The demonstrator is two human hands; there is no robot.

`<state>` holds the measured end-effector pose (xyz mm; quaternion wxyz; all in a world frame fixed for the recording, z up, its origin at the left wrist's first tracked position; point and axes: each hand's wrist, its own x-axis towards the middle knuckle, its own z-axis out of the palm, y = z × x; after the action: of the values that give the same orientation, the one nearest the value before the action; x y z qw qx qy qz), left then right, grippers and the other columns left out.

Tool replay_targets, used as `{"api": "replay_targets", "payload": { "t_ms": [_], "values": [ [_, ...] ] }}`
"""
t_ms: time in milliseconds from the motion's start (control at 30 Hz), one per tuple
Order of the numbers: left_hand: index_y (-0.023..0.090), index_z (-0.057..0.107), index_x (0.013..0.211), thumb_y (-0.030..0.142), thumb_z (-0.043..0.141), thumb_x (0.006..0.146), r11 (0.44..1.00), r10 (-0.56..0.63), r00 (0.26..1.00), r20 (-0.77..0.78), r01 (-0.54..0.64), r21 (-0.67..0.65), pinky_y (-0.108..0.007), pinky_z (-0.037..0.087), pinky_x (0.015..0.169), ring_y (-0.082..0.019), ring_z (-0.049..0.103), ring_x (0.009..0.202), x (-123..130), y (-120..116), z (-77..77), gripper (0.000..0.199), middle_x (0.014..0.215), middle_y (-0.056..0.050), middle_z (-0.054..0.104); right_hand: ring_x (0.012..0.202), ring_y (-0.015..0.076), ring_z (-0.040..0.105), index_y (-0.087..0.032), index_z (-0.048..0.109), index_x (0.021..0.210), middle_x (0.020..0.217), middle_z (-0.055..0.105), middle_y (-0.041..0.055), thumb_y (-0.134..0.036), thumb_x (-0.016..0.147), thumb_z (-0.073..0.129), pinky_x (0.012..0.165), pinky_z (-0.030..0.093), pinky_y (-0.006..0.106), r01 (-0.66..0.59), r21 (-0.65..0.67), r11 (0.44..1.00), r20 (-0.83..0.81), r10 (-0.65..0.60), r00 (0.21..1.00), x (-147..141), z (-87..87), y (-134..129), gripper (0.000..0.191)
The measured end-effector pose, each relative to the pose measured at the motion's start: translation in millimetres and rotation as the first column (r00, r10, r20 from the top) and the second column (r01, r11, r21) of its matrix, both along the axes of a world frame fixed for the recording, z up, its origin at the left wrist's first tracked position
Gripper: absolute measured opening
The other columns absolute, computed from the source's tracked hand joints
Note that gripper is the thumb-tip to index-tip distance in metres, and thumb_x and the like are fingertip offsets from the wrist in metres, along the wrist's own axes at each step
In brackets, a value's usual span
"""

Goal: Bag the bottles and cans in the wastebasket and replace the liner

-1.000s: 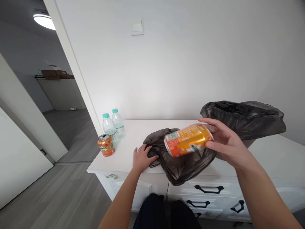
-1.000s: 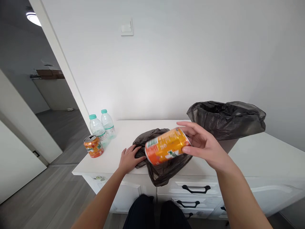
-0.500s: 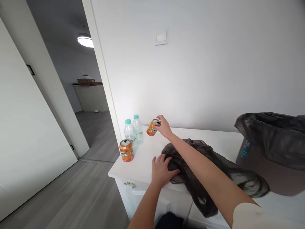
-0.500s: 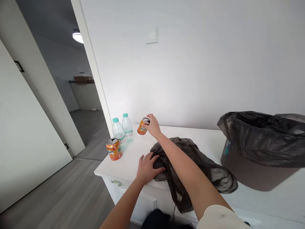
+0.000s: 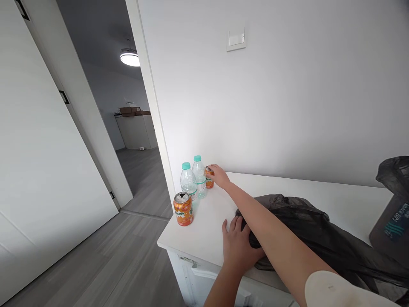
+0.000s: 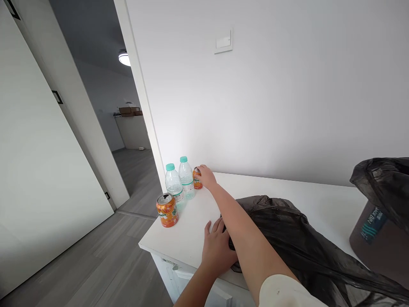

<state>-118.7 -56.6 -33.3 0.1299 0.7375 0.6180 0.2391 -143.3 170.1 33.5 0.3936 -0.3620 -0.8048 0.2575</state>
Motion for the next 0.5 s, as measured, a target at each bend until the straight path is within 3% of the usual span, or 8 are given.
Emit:
{"api": "replay_targets", "payload": {
  "t_ms": [133, 300, 400, 500],
  "values": [
    [0.036, 0.050, 0.136, 0.061, 0.051, 0.080, 1.000, 0.001, 1.000, -0.006, -0.001, 0.008, -0.059, 0.006, 0.119, -0.031, 0.029, 0.142, -0.1, 2.8, -5.5, 0.062, 0.150, -0.005, 0.041, 0.122, 0.0241, 0.048, -0.022, 0.059, 0.117, 0.138, 0.049, 0.0088, -0.028, 0.085, 0.055, 0.098, 0.041, 0.037, -0.038, -0.005, 0.999, 0.047, 0.038, 0.998, 4.0, 2.9, -2.4, 0.033],
    [0.035, 0.051, 0.135, 0.073, 0.050, 0.076, 1.000, 0.008, 0.999, -0.037, -0.008, -0.015, -0.060, 0.005, 0.118, -0.032, 0.030, 0.142, -0.1, 3.6, -3.8, 0.071, 0.149, -0.008, 0.042, 0.134, 0.0262, 0.039, -0.025, 0.051, 0.133, 0.149, 0.038, 0.0093, -0.034, 0.088, 0.053, 0.106, 0.039, 0.043, -0.068, -0.038, 0.997, 0.078, 0.071, 0.994, 21.4, 27.2, -21.1, 0.045],
    [0.033, 0.051, 0.136, 0.078, 0.048, 0.075, 1.000, 0.006, 0.998, -0.067, -0.007, -0.026, -0.060, 0.005, 0.118, -0.031, 0.029, 0.142, -0.1, 4.5, -4.8, 0.076, 0.150, -0.009, 0.041, 0.129, 0.0239, 0.045, -0.028, 0.040, 0.142, 0.146, 0.040, 0.0104, -0.042, 0.090, 0.048, 0.104, 0.042, 0.042, -0.041, -0.084, 0.996, -0.004, 0.041, 0.999, 53.1, 44.3, -46.2, 0.054],
    [0.033, 0.050, 0.137, 0.077, 0.046, 0.077, 1.000, 0.004, 0.996, -0.089, -0.005, -0.014, -0.059, 0.006, 0.118, -0.030, 0.027, 0.143, 0.4, 7.9, -9.2, 0.074, 0.150, -0.007, 0.041, 0.117, 0.0228, 0.055, -0.031, 0.038, 0.142, 0.137, 0.049, 0.0096, -0.050, 0.090, 0.046, 0.097, 0.048, 0.042, -0.028, -0.157, 0.987, -0.174, 0.000, 0.985, 110.5, 50.2, -82.1, 0.056]
  ]
}}
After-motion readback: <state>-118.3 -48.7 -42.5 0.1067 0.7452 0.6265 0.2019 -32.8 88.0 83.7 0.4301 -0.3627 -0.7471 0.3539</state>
